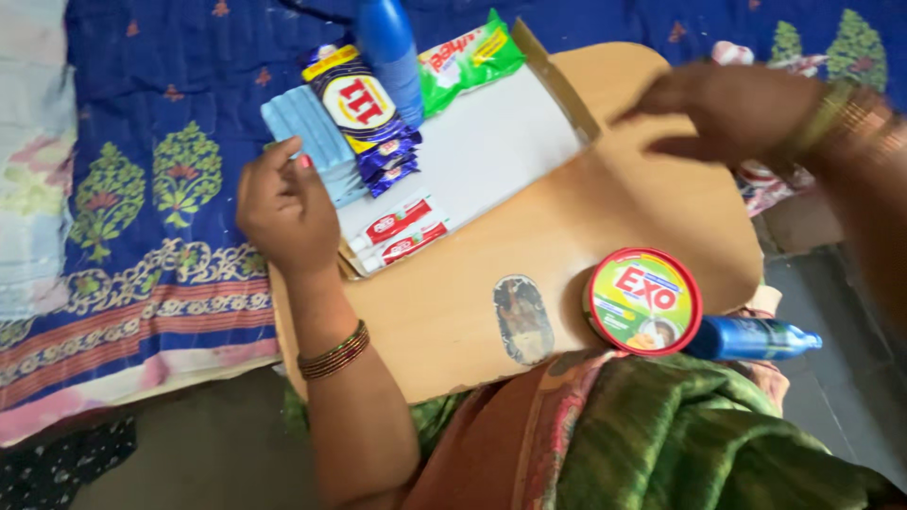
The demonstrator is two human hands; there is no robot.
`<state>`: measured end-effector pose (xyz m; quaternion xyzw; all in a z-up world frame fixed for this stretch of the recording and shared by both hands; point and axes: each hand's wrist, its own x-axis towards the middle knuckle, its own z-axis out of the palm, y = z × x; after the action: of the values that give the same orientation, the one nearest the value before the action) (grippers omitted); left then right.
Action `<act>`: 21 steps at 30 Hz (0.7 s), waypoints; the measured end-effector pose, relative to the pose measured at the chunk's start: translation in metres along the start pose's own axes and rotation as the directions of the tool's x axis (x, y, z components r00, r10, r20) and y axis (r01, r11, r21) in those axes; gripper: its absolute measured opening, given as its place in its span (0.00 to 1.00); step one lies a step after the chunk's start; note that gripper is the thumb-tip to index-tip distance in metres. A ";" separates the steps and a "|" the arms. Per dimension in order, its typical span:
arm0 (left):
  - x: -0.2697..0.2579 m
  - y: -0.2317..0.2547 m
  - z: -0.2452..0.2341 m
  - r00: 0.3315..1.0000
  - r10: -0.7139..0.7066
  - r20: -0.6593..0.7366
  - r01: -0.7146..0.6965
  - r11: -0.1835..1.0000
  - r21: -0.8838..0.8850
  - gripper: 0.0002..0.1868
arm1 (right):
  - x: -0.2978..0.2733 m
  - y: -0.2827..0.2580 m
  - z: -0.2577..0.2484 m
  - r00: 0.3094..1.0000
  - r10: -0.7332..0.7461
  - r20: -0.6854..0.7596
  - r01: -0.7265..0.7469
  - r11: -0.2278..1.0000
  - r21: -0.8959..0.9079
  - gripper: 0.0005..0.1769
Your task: The person packs several household items into a cardboard box placed on a lap table. They place blue face masks, chocolate bars, toothpaste tubes, a blue bottle, a green packet, a round container, and a blue tube into the box, arranging them by hand.
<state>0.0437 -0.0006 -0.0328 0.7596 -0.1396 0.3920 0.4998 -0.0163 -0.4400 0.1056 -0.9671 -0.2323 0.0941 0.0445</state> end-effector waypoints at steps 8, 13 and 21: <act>-0.005 0.000 0.002 0.999 -0.029 -0.017 0.030 0.999 0.041 0.10 | -0.123 0.003 0.056 0.927 0.246 0.285 -0.290 0.949 0.125 0.29; -0.006 0.001 0.003 0.999 0.037 -0.002 -0.037 0.996 0.085 0.09 | -0.147 0.022 0.072 0.893 0.370 0.255 -0.401 0.912 0.082 0.25; -0.011 -0.011 -0.001 0.999 -0.031 0.017 0.031 0.999 0.027 0.11 | -0.199 0.050 0.096 0.703 0.378 0.602 -0.495 0.868 0.033 0.23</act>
<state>0.0431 0.0034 -0.0481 0.7718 -0.1268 0.3795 0.4943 -0.1880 -0.5715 0.0373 -0.9100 0.0124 0.4124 0.0411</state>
